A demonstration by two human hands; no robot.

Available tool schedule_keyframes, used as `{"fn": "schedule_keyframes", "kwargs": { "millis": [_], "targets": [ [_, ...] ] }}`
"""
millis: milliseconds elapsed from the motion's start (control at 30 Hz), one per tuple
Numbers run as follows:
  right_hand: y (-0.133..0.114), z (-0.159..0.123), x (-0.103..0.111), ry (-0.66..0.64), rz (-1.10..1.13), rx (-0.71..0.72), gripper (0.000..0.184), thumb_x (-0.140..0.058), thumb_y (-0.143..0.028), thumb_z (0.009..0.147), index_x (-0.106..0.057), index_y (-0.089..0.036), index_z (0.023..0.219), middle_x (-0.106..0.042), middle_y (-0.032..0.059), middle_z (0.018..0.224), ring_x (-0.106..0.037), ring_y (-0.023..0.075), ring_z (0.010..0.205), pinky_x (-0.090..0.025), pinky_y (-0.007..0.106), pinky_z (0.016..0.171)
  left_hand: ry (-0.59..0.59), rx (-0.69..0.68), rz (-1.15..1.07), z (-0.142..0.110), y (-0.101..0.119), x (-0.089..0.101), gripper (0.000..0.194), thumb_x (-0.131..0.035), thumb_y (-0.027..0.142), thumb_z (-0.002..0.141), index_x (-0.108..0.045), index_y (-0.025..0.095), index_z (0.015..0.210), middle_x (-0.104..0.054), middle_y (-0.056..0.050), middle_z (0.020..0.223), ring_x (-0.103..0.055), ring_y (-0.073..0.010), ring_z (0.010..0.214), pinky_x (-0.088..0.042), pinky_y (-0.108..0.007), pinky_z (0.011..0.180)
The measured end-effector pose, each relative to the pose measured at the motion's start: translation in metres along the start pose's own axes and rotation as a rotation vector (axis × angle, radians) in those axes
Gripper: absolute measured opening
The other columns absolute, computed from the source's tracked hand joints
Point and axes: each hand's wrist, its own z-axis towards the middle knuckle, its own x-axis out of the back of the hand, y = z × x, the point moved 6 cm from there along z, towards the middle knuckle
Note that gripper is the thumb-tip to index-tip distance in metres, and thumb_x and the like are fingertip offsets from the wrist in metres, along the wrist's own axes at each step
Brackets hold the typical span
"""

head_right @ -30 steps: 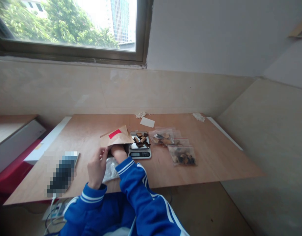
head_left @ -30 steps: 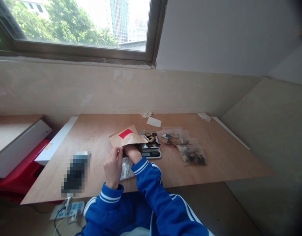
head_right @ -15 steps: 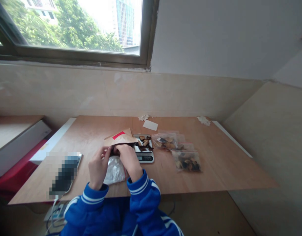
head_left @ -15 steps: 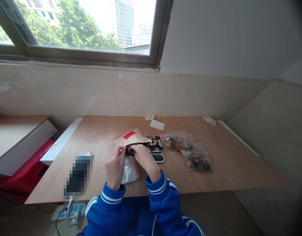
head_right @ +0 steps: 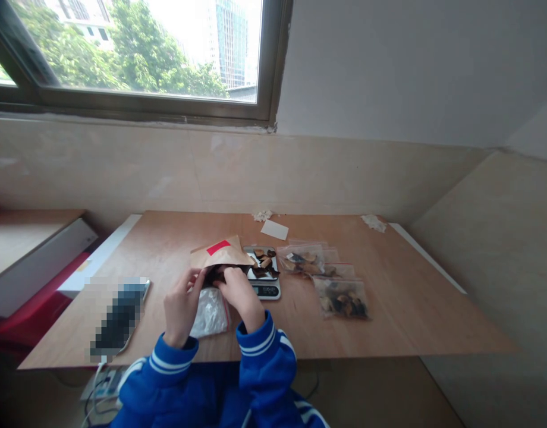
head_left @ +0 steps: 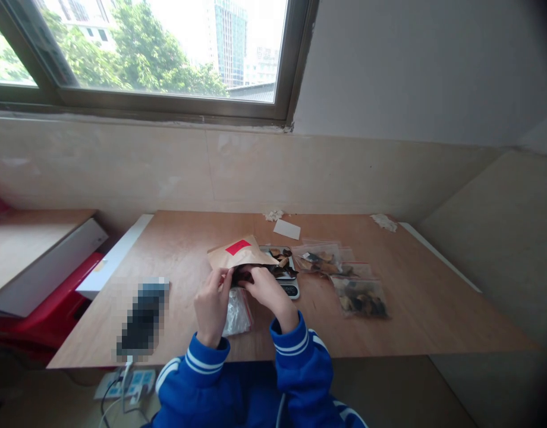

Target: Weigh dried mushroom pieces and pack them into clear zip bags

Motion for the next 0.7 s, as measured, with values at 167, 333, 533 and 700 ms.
{"fn": "schedule_keyframes", "kwargs": {
  "millis": [167, 333, 533, 700],
  "targets": [
    [-0.005, 0.004, -0.006, -0.071, 0.089, 0.040, 0.029, -0.054, -0.001, 0.078, -0.072, -0.020, 0.091, -0.073, 0.0052, 0.090, -0.067, 0.0197, 0.088, -0.050, 0.030, 0.084, 0.010, 0.000, 0.030, -0.002, -0.004, -0.002, 0.023, -0.049, 0.037, 0.093, -0.064, 0.020, 0.088, -0.069, -0.001, 0.076, -0.065, -0.0136, 0.067, -0.037, -0.019, 0.055],
    [-0.016, -0.006, 0.004, 0.014, 0.139, 0.093, 0.028, -0.050, 0.000, 0.079, -0.068, -0.018, 0.090, -0.065, 0.0049, 0.094, -0.062, 0.0167, 0.090, -0.050, 0.031, 0.086, 0.030, -0.002, 0.037, 0.001, -0.005, 0.002, 0.022, -0.050, 0.037, 0.093, -0.065, 0.020, 0.089, -0.069, -0.001, 0.076, -0.065, -0.0126, 0.064, -0.035, -0.019, 0.052],
    [-0.018, -0.037, 0.038, 0.277, 0.287, 0.168, 0.012, -0.054, -0.015, 0.085, -0.063, -0.021, 0.087, -0.057, 0.0053, 0.102, -0.060, 0.0165, 0.097, -0.052, 0.030, 0.084, 0.078, -0.022, 0.053, 0.013, -0.001, 0.010, 0.024, -0.052, 0.040, 0.092, -0.066, 0.021, 0.088, -0.068, -0.001, 0.075, -0.065, -0.0122, 0.065, -0.033, -0.019, 0.051],
    [0.064, -0.046, 0.047, 0.546, 0.466, -0.065, 0.019, -0.063, -0.030, 0.082, -0.055, -0.020, 0.096, -0.063, 0.0070, 0.098, -0.064, 0.0185, 0.089, -0.054, 0.035, 0.083, 0.083, 0.027, 0.092, 0.027, -0.003, 0.013, 0.022, -0.056, 0.041, 0.090, -0.067, 0.022, 0.088, -0.067, 0.000, 0.076, -0.065, -0.0119, 0.068, -0.031, -0.019, 0.053]
  ]
}}
